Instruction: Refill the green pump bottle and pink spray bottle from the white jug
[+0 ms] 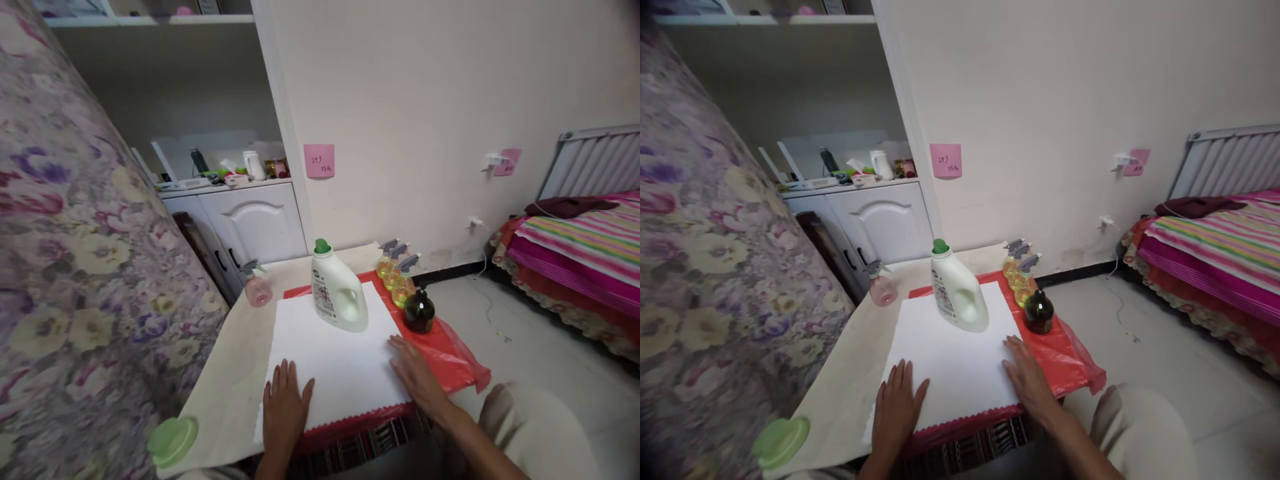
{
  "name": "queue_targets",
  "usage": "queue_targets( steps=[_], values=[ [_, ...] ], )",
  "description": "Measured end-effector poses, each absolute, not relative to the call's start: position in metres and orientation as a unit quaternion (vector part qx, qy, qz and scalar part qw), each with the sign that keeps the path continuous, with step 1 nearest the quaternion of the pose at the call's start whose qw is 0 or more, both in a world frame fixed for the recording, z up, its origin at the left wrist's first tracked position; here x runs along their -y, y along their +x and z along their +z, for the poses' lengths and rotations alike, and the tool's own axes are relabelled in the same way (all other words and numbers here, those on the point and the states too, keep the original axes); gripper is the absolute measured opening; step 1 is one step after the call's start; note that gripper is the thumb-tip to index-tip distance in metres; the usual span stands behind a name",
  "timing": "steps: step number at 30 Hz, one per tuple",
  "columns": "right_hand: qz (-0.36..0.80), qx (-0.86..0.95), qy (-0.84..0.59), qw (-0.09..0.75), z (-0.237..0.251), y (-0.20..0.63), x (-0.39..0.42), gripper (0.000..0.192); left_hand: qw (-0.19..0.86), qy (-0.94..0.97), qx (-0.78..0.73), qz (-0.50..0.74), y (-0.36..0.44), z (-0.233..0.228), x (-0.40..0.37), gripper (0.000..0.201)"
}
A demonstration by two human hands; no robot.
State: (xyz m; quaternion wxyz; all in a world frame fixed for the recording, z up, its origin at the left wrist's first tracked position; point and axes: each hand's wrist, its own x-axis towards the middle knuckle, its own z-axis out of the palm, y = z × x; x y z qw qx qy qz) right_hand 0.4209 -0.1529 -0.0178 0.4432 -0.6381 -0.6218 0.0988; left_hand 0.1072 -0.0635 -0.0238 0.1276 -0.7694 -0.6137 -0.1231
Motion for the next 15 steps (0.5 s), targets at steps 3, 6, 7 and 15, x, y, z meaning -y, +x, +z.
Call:
queue_targets(
  steps=[3,6,7,15],
  values=[
    [0.092,0.661,-0.642,0.377,-0.026,0.389,0.142,0.055,0.134,-0.772,0.611,-0.113,0.108,-0.021,0.063,0.064],
    [0.08,0.676,-0.659,0.32,-0.032,0.38,0.137,0.061,0.146,-0.775,0.606,-0.106,0.109,-0.019,0.063,0.063],
    [0.076,0.678,-0.664,0.305,-0.033,0.38,0.137,0.062,0.148,-0.775,0.606,-0.104,0.109,-0.018,0.063,0.063],
    [0.052,0.677,-0.692,0.244,-0.026,0.379,0.138,0.066,0.13,-0.768,0.621,-0.084,0.112,-0.015,0.06,0.064]
  ],
)
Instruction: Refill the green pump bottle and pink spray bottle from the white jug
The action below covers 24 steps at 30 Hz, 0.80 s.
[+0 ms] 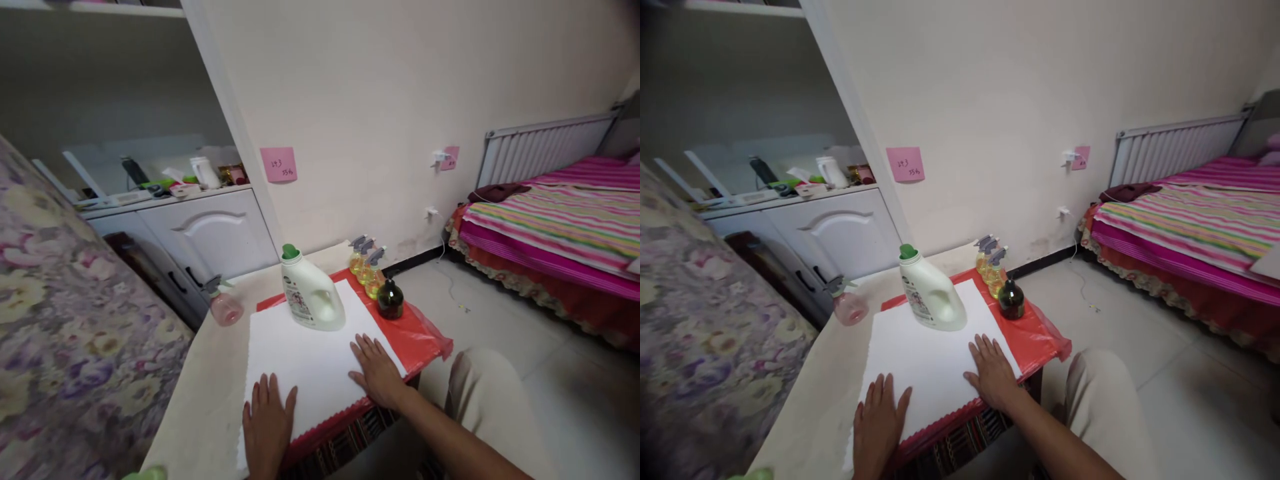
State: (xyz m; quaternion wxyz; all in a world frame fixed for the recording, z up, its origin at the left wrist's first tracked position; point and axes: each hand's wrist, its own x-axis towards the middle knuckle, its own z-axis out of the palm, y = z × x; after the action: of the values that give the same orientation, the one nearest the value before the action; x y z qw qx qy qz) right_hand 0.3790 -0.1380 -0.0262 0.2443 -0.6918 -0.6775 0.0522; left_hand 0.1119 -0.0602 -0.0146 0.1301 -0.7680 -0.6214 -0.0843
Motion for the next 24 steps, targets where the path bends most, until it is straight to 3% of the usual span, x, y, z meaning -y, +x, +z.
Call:
queue_targets(
  steps=[7,18,24],
  values=[
    [0.045,0.678,-0.692,0.243,-0.025,0.379,0.139,0.065,0.118,-0.767,0.628,-0.053,0.114,-0.007,0.063,0.061],
    [0.053,0.678,-0.685,0.262,-0.035,0.38,0.141,0.061,0.127,-0.785,0.597,-0.111,0.101,-0.021,0.061,0.068],
    [0.059,0.661,-0.697,0.273,-0.032,0.363,0.123,0.061,0.069,-0.778,0.618,-0.091,0.098,-0.016,0.061,0.064]
  ],
)
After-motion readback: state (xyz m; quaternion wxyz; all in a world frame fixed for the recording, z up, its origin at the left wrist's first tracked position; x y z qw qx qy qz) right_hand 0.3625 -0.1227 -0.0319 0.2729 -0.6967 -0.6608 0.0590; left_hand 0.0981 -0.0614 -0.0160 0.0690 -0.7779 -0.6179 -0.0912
